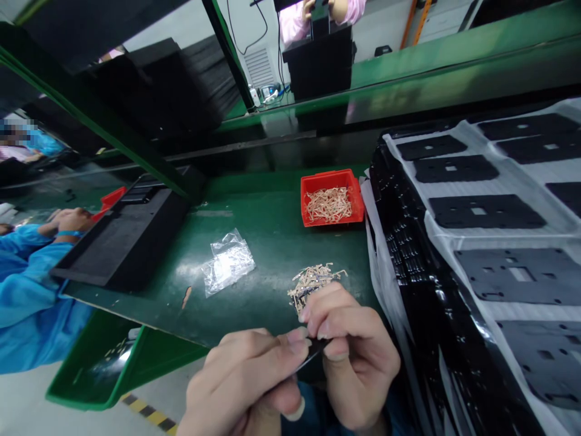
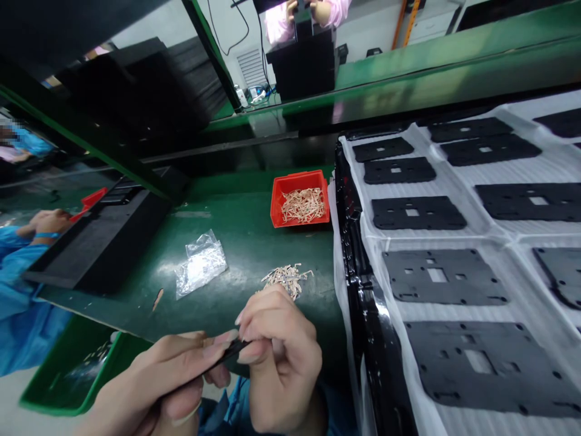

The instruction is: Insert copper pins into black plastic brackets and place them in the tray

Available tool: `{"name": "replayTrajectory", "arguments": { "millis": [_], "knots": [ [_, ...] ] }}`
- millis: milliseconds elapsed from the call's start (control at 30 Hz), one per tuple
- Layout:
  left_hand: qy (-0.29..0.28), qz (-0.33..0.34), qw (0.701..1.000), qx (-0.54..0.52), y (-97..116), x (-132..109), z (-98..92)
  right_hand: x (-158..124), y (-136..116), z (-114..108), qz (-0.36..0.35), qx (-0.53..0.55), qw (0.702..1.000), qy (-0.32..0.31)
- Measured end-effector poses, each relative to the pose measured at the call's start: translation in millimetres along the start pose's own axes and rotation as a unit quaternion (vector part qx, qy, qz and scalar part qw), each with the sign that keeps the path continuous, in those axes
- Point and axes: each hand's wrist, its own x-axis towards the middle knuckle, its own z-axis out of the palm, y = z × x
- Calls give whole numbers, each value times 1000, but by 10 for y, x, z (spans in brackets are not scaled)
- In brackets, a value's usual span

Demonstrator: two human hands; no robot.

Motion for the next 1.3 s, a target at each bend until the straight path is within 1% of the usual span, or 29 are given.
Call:
{"name": "replayTrajectory", "arguments": {
  "millis": [133,400,533,633,767,833,900,967,1033,1067,1100,1233,1300],
  "knots": [
    [6,-5,1000,-3,109,3,133,15,-15,-38,1,2,1000,-20],
    [11,2,1000,-24,136,50,177,7,-4,-38,4,2,999,-43],
    [9,3,999,-37,111,35,203,-13,3,-70,-6,-20,999,-25],
    [1,8,999,-54,71,-3,231,-33,-2,-99,2,-26,1000,-3],
    [-7,14,997,-81,24,-37,289,-32,-22,-143,11,-30,999,-3],
    [-11,17,995,-98,-5,-26,284,-15,-35,-151,17,-41,999,-1],
    [-26,27,994,-101,-50,1,231,9,-47,-137,27,-55,998,7],
    [-60,39,993,-93,-103,31,141,29,-55,-107,45,-69,997,16],
    [-106,50,989,-94,-142,50,61,36,-59,-82,52,-72,996,21],
    [-117,52,987,-99,-151,51,41,33,-59,-77,51,-69,996,22],
    [-121,49,986,-102,-151,45,37,26,-58,-80,51,-61,997,23],
    [-86,13,992,-93,-106,-27,136,-11,-41,-130,56,-40,997,31],
    [-90,13,992,-82,-91,-67,174,-19,-30,-143,47,-37,998,34]
  ]
}}
